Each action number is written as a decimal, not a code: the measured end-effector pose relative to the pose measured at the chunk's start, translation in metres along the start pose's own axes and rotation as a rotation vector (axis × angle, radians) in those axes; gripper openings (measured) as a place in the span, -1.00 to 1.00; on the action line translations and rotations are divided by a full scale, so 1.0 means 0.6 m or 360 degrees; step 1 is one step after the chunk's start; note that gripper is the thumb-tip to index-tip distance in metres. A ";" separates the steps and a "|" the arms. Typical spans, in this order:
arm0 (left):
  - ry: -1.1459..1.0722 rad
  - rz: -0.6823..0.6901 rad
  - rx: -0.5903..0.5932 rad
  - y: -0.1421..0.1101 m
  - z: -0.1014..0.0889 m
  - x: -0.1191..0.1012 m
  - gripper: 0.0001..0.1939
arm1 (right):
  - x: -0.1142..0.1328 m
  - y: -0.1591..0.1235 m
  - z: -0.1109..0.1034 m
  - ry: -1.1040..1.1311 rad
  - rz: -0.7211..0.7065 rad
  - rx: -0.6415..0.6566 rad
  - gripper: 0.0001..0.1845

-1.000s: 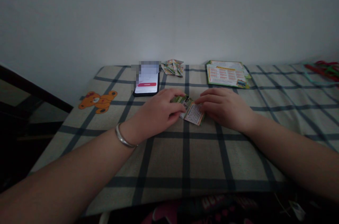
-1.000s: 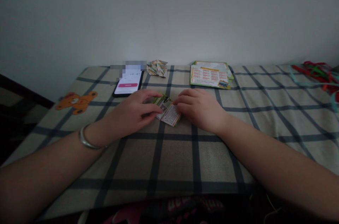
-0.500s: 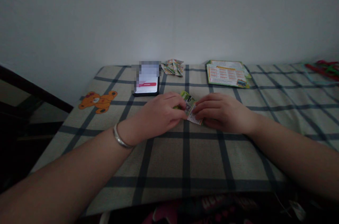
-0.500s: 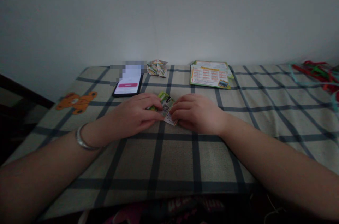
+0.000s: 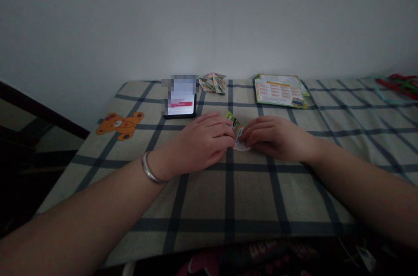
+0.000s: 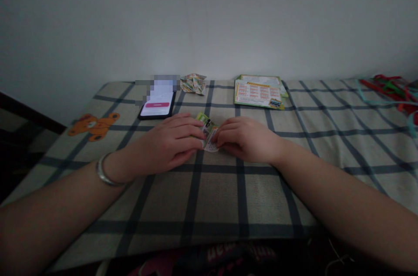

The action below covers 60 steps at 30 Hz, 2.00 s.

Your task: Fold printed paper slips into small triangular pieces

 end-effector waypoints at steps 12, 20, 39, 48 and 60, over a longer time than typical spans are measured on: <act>-0.0008 0.0049 0.0013 -0.001 -0.001 -0.002 -0.79 | -0.019 0.002 -0.002 0.0151 0.0212 -0.0086 -0.84; -0.0021 -0.0076 0.0060 0.000 0.009 -0.001 -0.73 | -0.043 -0.003 -0.005 0.0118 0.0534 -0.0265 -0.89; -0.0064 -0.0089 0.0137 0.003 0.024 -0.003 -0.68 | -0.063 0.006 -0.005 -0.0110 0.0647 -0.0390 -0.91; -0.0069 -0.0049 0.0088 0.002 0.024 -0.004 -0.69 | -0.062 0.009 -0.002 -0.0150 0.0673 -0.0370 -0.94; -0.0118 -0.0062 0.0028 0.005 0.023 -0.004 -0.72 | -0.064 0.013 -0.002 -0.0211 0.0623 -0.0392 -0.89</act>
Point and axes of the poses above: each hand's wrist, its own y-axis towards the middle knuckle, its own z-axis out of the palm, x = y × z, the point moved 8 cm from there along y, towards the middle knuckle, and after that the axes turned 7 degrees about x, right-handed, at the moved point
